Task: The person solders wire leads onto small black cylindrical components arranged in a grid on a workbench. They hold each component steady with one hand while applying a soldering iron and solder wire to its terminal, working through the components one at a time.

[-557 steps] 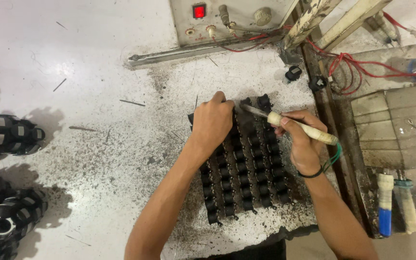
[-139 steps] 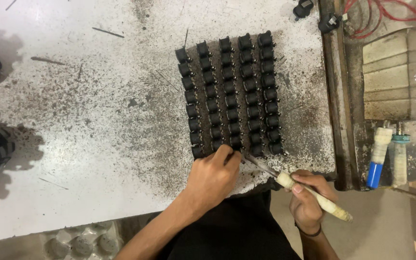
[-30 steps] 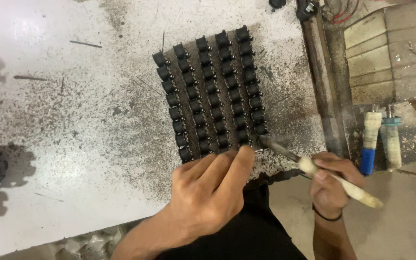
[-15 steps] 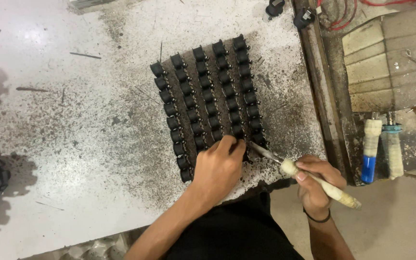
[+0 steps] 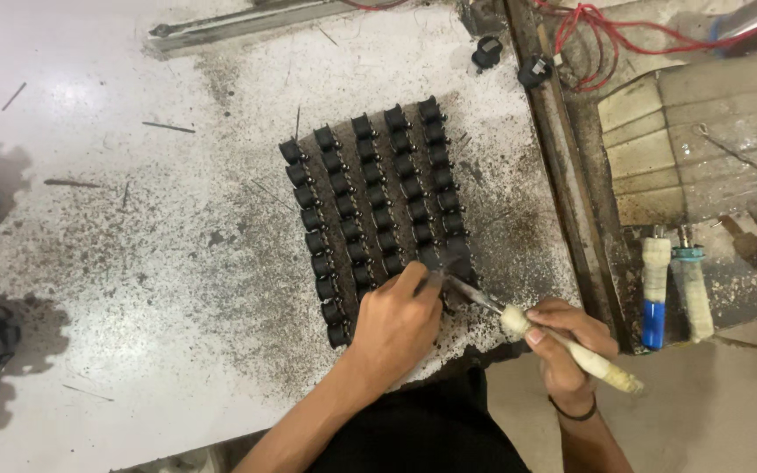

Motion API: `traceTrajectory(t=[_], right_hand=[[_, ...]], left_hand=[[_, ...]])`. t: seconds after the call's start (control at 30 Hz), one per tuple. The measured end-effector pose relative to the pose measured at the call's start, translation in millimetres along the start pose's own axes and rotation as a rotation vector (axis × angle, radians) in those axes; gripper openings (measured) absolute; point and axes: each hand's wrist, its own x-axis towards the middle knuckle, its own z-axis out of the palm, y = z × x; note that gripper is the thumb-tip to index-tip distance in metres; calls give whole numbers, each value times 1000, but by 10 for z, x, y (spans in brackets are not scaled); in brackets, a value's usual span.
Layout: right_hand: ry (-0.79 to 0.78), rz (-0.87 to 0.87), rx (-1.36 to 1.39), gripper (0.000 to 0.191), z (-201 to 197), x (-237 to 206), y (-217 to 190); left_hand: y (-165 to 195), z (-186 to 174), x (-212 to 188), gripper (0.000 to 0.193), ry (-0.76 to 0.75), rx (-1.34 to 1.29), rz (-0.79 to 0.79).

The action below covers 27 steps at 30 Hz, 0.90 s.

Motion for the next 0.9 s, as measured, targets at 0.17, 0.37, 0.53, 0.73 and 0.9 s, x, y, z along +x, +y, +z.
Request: traceTrajectory(t=[0.17, 0.37, 0.53, 0.73, 0.9], right_hand=[[104, 25, 113, 17, 35, -9, -11], [102, 27, 89, 18, 45, -18, -21], [92, 26, 54, 17, 55, 14, -26], [14, -13, 145, 15, -70, 195, -48], [152, -52, 417, 17, -45, 359, 103]], left_hand=[[-31, 9, -47, 28, 14, -2, -28], [-58, 51, -30, 23, 63, 4, -20], [-113, 121, -49, 21, 95, 4, -15], [3, -102, 87, 24, 3, 21, 18], [319, -876, 97, 32, 88, 35, 123]])
